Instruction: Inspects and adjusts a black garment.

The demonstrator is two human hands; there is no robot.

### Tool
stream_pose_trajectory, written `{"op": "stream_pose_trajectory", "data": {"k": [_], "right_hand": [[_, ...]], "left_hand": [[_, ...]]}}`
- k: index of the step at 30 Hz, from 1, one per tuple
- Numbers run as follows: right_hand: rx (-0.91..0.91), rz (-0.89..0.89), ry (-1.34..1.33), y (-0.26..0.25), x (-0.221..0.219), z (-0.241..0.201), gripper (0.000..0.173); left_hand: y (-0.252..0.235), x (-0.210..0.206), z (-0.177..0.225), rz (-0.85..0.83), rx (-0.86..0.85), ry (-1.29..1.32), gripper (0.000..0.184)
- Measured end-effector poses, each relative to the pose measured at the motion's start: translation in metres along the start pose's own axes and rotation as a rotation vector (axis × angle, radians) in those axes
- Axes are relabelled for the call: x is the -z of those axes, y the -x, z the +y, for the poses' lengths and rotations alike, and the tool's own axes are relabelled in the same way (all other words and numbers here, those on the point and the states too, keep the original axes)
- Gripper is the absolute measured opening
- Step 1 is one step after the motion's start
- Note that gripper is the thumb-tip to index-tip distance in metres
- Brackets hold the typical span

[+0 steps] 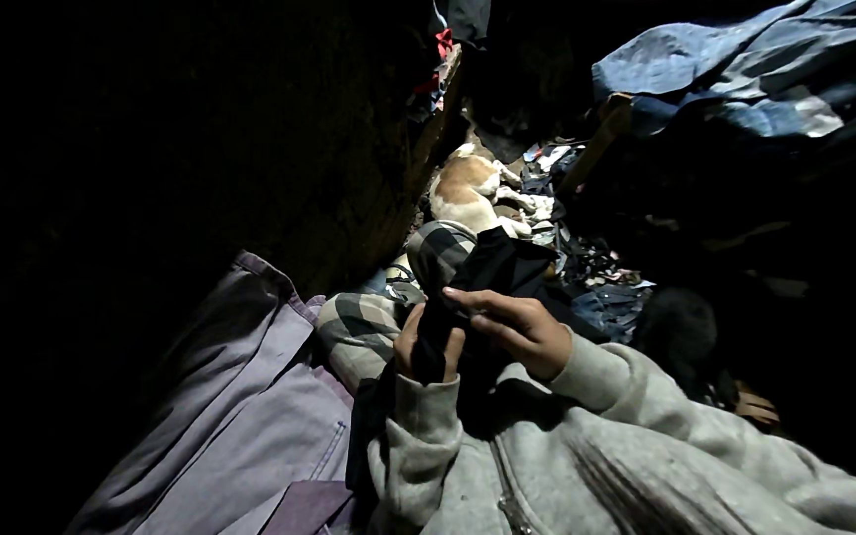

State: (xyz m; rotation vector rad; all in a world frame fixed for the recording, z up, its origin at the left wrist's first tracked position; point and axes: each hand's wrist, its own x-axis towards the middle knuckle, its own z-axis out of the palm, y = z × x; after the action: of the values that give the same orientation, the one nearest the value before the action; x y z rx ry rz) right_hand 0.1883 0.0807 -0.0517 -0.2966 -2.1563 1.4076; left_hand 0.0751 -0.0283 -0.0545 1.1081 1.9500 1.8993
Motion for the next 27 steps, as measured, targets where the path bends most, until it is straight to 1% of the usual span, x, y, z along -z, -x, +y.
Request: {"op": "stream_pose_trajectory", "data": {"k": [2,4,6,9,10,14,15,17,19,22,25,27], "right_hand": [[0.009,-0.007,-0.013,0.0,0.001,-0.001,0.042],[0.01,0.022,0.137,0.003,0.002,0.0,0.04],[0.005,0.034,0.3,0.007,0.002,-0.003,0.04],[0.036,0.046,0.44,0.01,0.005,-0.004,0.042],[0.047,0.051,0.449,0.01,0.004,-0.003,0.041],[0.033,0.086,0.419,0.009,-0.001,-0.002,0.037],[0.021,0.096,0.402,0.007,-0.002,-0.002,0.035],[0.005,0.09,0.361,0.005,-0.004,-0.001,0.034],[0.007,0.066,0.323,0.005,-0.003,-0.001,0.035],[0.008,0.032,0.327,0.007,0.001,-0.002,0.039],[0.018,0.065,0.35,0.01,0.001,0.002,0.038],[0.025,0.098,0.293,0.009,0.001,0.004,0.035]], "left_hand": [[-0.001,0.003,-0.003,-0.038,0.007,0.051,0.03],[-0.003,0.005,-0.002,-0.035,0.082,0.073,0.028],[-0.005,0.007,0.005,0.008,0.153,0.037,0.027],[-0.008,0.008,0.015,0.05,0.209,0.03,0.021],[-0.008,0.008,0.017,0.041,0.216,0.039,0.019],[-0.003,0.005,0.011,-0.017,0.113,0.007,0.02],[-0.003,0.003,0.013,-0.026,0.112,-0.01,0.019],[-0.002,0.001,0.013,-0.02,0.113,-0.022,0.018],[-0.001,0.003,0.011,-0.007,0.103,0.022,0.017],[-0.001,0.006,0.006,0.023,0.087,0.063,0.02],[-0.002,0.005,0.008,-0.004,0.031,0.01,0.02],[-0.003,0.004,0.008,-0.048,0.011,-0.044,0.022]]}}
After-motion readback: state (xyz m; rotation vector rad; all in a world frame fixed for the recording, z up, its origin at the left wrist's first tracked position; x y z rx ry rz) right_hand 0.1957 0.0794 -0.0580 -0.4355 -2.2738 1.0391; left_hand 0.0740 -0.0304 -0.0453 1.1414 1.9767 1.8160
